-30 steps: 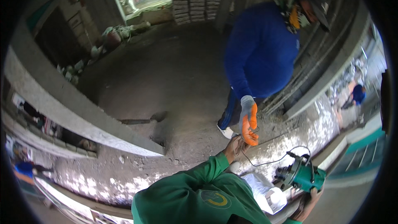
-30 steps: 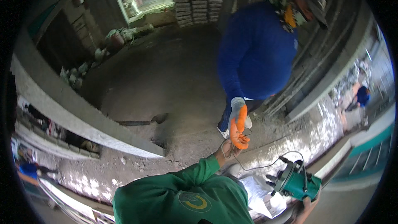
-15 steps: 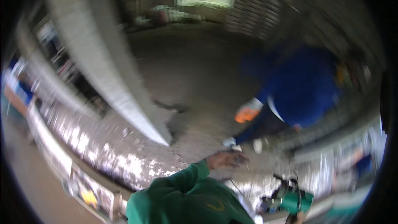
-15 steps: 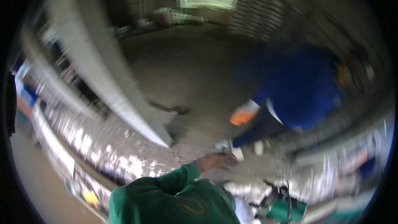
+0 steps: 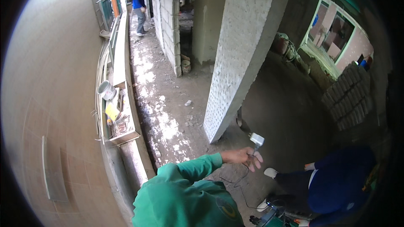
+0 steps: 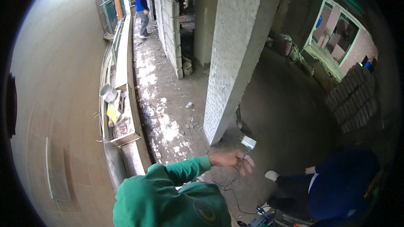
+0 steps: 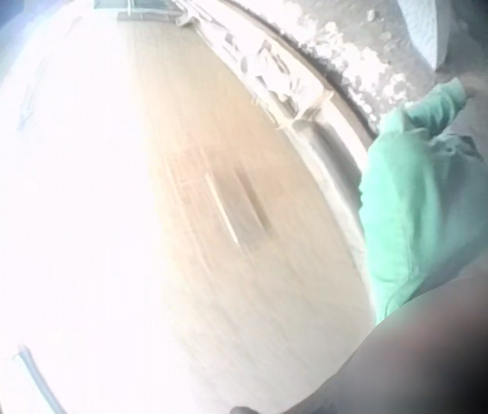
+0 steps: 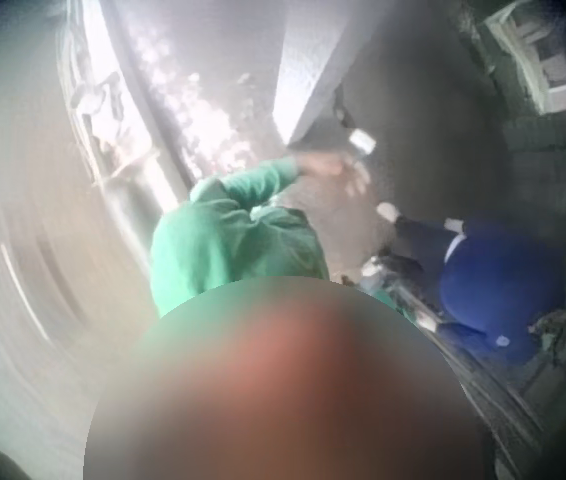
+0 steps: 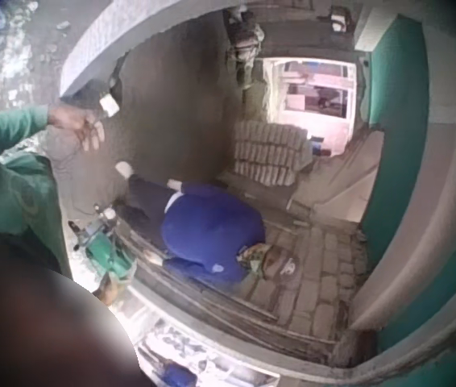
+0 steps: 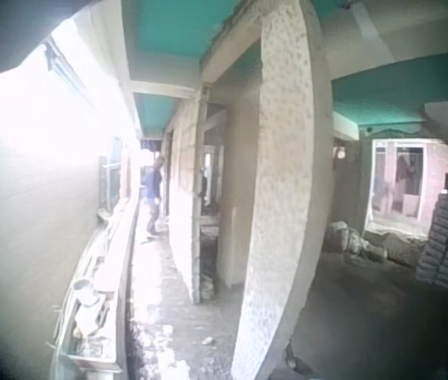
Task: The person receives a green laser level, walks to a spot on the floor, and squats to set it up. They plug in the power cord, place the device on a white tile, and adjust its position until the green laser lines are projected onto the walls.
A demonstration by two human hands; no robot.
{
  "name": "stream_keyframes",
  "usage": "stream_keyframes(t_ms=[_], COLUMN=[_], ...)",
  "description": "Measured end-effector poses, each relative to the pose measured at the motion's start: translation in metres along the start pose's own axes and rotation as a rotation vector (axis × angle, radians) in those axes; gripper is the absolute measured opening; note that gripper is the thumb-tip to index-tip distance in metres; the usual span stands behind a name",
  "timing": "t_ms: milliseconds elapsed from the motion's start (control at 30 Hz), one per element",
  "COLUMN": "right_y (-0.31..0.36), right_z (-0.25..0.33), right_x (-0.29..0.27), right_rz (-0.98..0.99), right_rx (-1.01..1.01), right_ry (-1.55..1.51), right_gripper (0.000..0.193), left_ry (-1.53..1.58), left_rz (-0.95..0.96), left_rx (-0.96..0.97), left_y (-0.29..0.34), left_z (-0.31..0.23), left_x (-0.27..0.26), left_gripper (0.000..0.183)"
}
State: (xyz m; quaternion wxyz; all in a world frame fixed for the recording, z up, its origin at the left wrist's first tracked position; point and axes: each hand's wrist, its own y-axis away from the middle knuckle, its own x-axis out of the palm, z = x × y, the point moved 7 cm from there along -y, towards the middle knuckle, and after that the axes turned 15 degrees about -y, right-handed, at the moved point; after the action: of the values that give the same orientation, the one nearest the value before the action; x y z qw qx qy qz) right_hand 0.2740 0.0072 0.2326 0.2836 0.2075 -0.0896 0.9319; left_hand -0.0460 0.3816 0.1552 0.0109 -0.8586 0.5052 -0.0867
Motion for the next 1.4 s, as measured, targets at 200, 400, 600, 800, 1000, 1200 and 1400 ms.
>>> stream_keyframes(t_ms=[200,400,600,800,1000,1200,1400], right_y=[-0.008,0.044,0.113,0.216,0.286,0.289,0.276], right_z=[0.003,0.002,-0.006,-0.021,-0.051,-0.050,-0.010], right_x=[-0.020,-0.020,-0.049,-0.038,-0.050,-0.115,-0.246], right_rz=[0.049,-0.029,-0.328,-0.725,-1.026,-1.098,-1.125], right_rx=[0.022,0.038,0.073,-0.083,-0.307,-0.402,-0.393], right_ry=[0.034,0.235,-0.036,-0.150,-0.412,-0.517,-0.475], right_gripper=[0.101,0.092,0.083,0.083,0.087,0.088,0.087], left_ry=[0.012,-0.360,-0.319,-0.539,-0.599,-0.501,-0.416], left_rz=[-0.268,-0.098,0.291,0.899,1.065,1.074,1.077], left_rx=[-0.113,-0.363,-0.534,-0.473,-0.347,-0.165,-0.072], left_y=[0.045,0.038,0.001,-0.047,-0.110,-0.160,-0.248], left_z=[-0.025,0.028,0.106,0.123,0.142,0.157,0.174], left_x=[-0.022,0.040,0.163,0.248,0.347,0.472,0.613], left_gripper=[0.042,0.038,0.041,0.053,0.062,0.066,0.066])
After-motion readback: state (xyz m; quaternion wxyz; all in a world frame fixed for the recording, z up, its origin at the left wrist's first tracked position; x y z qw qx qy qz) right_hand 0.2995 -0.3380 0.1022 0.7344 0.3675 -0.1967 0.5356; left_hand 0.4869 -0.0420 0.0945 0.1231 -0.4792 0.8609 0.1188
